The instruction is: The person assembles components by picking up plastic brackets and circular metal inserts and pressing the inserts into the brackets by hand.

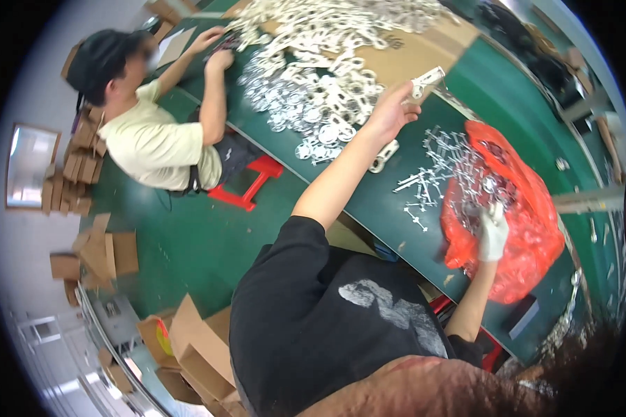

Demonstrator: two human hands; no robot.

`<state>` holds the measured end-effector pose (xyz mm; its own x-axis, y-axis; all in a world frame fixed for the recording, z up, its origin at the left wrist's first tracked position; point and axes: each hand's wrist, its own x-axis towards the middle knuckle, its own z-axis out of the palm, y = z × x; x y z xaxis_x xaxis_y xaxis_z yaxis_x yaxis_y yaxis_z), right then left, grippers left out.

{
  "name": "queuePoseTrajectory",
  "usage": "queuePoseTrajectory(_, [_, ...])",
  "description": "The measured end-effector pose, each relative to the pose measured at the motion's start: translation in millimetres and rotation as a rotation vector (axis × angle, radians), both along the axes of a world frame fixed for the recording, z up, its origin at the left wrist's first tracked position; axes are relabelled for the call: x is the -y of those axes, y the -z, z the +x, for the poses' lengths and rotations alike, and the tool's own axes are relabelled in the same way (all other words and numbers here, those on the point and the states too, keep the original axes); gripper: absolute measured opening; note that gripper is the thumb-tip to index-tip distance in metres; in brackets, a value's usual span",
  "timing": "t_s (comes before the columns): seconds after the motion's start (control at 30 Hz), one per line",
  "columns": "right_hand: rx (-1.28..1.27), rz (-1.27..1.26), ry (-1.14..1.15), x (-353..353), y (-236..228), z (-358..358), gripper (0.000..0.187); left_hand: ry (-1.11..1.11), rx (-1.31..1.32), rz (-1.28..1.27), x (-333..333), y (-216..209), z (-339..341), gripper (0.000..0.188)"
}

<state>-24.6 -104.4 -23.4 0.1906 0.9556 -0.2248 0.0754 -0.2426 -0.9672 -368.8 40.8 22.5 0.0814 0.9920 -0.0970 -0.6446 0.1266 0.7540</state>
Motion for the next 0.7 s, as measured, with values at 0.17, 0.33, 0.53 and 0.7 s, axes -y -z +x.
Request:
queuePoseTrajectory(0.17, [-0.058,0.241,-0.067,-10.8,10.5,0.4,0.018,-0.557,-0.526,-0.025,33.1,-14.9,-141.5,0.042])
queuePoseTrajectory(0.33, [-0.043,0.198,-0.057,-10.6,4.0,-1.2,0.013,-0.905,-1.073,-0.278,115.5,8.4,-262.4,0.062])
queuePoseTrajectory(0.53, [-0.001,0.21,-0.078,-11.9,2.1,7.7,0.007,-0.928,-0.547,-0.316,157.9,49.9,-283.5,0.043])
queuePoseTrajectory(0.7, [-0.019,0.235,-0.072,-12.8,-8.0,-6.0,0.006,-1.172,-0.857,-0.357,146.1,64.2,-288.9,0.049])
